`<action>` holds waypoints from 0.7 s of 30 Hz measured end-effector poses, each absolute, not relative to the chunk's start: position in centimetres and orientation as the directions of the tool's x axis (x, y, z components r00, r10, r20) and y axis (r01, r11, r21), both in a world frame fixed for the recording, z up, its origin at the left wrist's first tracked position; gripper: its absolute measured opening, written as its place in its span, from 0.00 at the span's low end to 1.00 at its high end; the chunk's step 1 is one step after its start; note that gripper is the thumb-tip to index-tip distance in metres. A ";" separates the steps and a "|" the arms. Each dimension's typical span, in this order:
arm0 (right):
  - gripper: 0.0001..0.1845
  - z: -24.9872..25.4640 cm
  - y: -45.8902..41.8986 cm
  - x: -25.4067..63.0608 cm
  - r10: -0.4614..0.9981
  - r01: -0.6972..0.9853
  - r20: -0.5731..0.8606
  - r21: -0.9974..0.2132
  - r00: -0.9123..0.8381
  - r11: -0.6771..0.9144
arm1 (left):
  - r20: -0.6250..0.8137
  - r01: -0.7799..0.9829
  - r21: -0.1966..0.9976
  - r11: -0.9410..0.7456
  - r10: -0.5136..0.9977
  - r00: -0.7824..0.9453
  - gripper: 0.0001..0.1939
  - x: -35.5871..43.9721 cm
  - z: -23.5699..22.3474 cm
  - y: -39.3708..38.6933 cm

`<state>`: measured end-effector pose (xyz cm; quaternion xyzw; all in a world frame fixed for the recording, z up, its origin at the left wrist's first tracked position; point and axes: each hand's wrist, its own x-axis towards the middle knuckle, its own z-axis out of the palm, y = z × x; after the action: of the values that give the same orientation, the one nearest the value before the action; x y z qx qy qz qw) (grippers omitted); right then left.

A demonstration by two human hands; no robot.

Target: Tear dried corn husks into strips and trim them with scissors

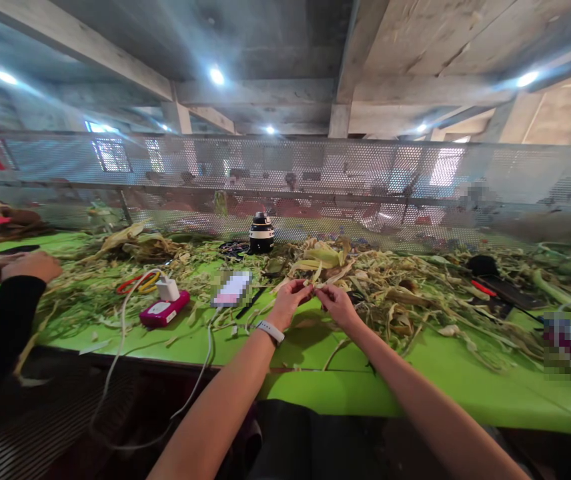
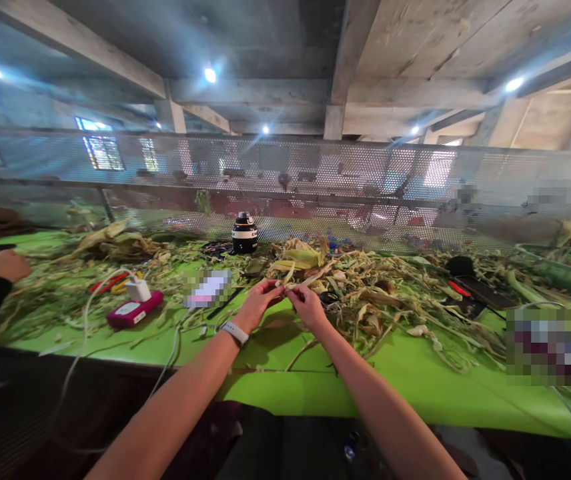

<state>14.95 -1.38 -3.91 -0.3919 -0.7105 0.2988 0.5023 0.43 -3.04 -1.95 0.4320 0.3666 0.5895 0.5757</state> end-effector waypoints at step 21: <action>0.15 -2.8 -2.7 15.6 0.577 0.667 0.764 -0.273 -0.288 0.694 | 0.126 -0.288 0.951 -0.117 0.992 0.010 0.19 0.1 -2.5 -2.3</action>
<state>15.62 -2.68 -2.84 -0.3882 -0.8010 -0.0494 0.4530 0.08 -2.31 -2.54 0.4593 0.3834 0.5897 0.5425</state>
